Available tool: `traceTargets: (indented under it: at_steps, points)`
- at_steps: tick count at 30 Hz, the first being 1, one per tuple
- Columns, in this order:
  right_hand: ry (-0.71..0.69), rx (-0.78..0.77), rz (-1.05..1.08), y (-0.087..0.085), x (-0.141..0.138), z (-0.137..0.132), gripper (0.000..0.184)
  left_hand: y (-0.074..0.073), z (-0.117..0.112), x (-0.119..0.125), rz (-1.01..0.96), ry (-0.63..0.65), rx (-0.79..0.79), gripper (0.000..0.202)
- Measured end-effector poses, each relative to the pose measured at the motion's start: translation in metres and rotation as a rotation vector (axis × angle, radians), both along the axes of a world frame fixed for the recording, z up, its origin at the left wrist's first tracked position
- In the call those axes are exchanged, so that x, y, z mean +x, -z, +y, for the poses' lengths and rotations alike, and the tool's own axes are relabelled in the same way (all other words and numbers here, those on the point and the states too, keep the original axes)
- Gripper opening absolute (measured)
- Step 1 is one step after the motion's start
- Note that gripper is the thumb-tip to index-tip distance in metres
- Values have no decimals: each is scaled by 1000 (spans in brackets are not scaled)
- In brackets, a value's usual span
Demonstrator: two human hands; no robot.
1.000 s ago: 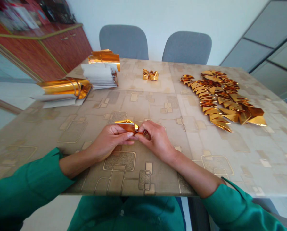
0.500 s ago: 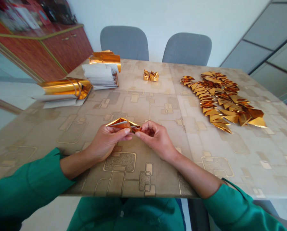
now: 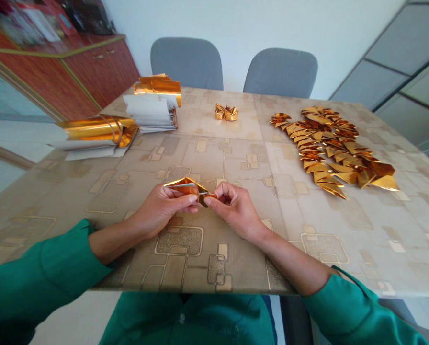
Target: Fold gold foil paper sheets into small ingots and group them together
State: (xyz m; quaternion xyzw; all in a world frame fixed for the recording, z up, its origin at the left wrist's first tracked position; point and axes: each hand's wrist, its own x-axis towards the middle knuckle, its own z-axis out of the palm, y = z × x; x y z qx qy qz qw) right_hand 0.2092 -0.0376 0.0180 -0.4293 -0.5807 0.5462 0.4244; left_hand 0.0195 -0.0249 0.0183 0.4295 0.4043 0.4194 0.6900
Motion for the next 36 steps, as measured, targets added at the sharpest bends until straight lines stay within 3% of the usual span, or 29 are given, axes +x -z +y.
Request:
traceTargets:
  at_steps: [5, 10, 18, 26, 31, 36]
  points:
    - [-65, -90, -21, -2, 1, 1, 34, -1, 2, -1, 10, -14, -12, 15]
    - [2, -30, -52, 2, 1, 0, 36, 3, 3, -2, 4, 17, -7, 15]
    - [-81, 36, -113, 0, 2, -1, 27, 5, 4, -5, -29, 19, -12, 15]
    - [-2, 109, -198, 4, 0, -1, 31, 1, 2, -4, 37, 0, -4, 18]
    - [-107, 90, -209, 1, 0, 0, 25, -1, 2, -4, 81, -45, 37, 21]
    - [-122, 90, -238, 4, 1, 1, 20, 0, 2, -3, 78, -61, 33, 23]
